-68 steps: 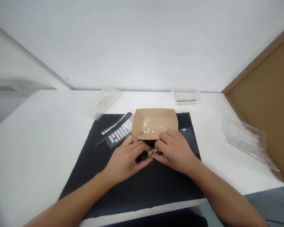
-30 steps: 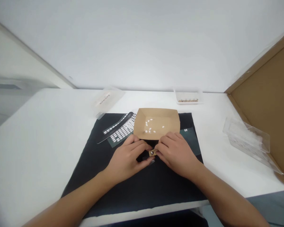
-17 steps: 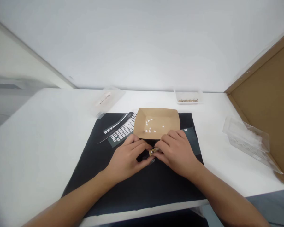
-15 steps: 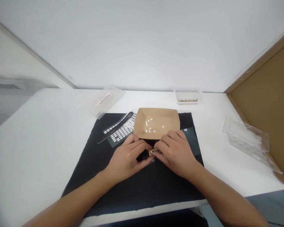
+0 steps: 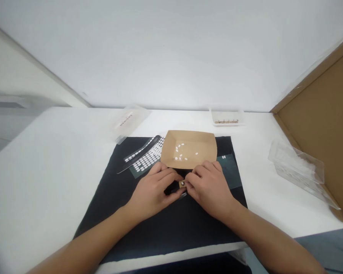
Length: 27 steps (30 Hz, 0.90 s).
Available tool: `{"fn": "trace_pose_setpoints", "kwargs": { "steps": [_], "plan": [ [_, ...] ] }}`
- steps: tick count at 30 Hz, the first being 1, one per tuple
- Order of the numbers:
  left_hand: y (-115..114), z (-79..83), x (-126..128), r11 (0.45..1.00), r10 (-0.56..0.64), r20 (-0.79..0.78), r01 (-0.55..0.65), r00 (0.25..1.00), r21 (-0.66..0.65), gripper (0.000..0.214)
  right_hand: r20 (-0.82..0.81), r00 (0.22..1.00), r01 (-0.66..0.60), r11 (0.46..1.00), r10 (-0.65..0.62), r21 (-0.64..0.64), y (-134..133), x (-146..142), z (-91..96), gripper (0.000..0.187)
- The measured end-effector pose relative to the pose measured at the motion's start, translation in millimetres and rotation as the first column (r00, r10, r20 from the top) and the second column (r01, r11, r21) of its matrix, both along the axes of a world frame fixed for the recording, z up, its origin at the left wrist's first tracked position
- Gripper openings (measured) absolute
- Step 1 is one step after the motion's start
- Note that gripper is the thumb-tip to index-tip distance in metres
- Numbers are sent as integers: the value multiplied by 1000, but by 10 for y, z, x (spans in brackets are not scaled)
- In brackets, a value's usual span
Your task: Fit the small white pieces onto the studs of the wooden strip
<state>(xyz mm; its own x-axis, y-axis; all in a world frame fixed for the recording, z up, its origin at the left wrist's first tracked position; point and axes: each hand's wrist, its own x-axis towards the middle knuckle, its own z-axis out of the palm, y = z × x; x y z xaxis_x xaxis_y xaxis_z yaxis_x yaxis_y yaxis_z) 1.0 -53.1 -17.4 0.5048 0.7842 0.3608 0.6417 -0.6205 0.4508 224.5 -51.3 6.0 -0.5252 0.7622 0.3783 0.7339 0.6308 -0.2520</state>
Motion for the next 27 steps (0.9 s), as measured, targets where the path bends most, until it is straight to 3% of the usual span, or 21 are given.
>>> {"fn": "trace_pose_setpoints", "kwargs": {
  "steps": [16,23,27],
  "plan": [
    [10,23,12,1000,1,4,-1,1000,13,10,85,987,-134,988,140,-75,66,104,109,7],
    [13,28,2,1000,3,-14,-3,1000,16,10,35,983,-178,979,182,-104,122,192,266,10],
    [14,22,1,1000,7,-6,-7,1000,23,11,58,987,-141,976,153,-168,200,353,342,22]
  ]
}}
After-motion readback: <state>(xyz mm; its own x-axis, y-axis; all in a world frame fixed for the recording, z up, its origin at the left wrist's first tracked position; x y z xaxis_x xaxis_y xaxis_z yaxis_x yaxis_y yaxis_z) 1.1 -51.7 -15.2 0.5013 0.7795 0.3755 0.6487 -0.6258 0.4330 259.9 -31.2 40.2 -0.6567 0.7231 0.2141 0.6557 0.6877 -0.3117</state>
